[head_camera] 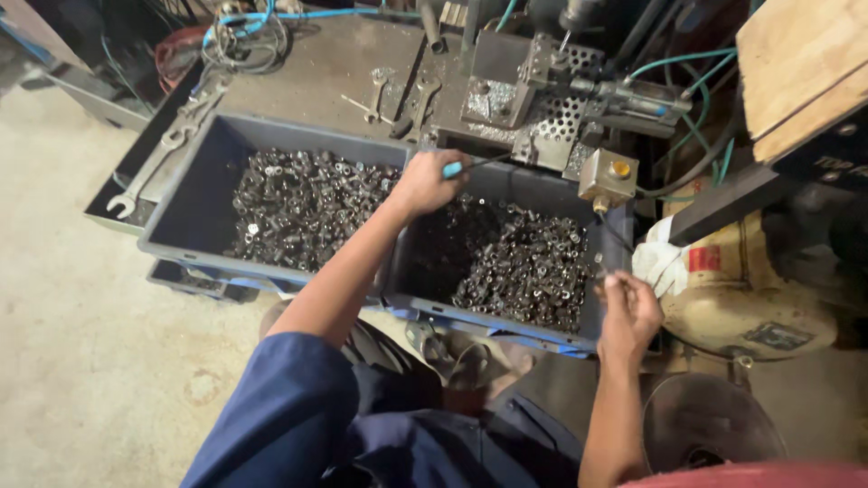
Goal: The person sits at a machine-shop bench and sorts small black metal fittings by hand from one plastic bin into a second bin, occasionally reaching to the adjacent drill/tapping machine to place or remove a part. The person continues transferring fittings between the bins throughout the episode.
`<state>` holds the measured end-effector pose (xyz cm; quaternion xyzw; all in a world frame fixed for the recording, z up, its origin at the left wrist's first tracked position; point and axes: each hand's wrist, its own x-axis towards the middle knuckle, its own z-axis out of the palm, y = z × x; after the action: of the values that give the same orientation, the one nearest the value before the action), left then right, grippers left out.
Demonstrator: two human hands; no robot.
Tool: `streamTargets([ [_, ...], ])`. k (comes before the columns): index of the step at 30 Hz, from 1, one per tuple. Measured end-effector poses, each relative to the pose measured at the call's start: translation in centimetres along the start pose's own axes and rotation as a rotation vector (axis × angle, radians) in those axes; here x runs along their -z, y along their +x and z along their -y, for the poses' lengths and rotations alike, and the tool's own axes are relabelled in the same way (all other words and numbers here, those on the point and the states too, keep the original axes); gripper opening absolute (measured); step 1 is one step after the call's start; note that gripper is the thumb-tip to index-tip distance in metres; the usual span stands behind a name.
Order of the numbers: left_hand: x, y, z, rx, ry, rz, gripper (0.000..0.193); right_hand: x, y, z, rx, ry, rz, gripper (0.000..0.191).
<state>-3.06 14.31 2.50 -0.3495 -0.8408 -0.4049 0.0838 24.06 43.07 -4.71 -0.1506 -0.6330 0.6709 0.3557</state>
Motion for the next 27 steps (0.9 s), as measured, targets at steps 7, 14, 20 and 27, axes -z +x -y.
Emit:
streamTargets([
  [7, -1.3, -5.0, 0.9, 0.043, 0.066, 0.054, 0.04, -10.6, 7.3, 0.6, -0.177, 0.428, 0.093, 0.024],
  [14, -1.1, -5.0, 0.2, 0.033, 0.099, 0.123, 0.044, -19.8, 18.5, 0.1, -0.224, 0.451, -0.019, 0.018],
  [20, -1.1, -4.9, 0.2, 0.049, 0.088, 0.123, 0.042, -22.0, 22.8, -0.6, -0.211, 0.435, -0.122, 0.01],
  [27, -0.9, -5.0, -0.2, 0.071, 0.05, 0.126, 0.041, -22.3, 23.4, -0.5, -0.219, 0.47, 0.027, 0.014],
])
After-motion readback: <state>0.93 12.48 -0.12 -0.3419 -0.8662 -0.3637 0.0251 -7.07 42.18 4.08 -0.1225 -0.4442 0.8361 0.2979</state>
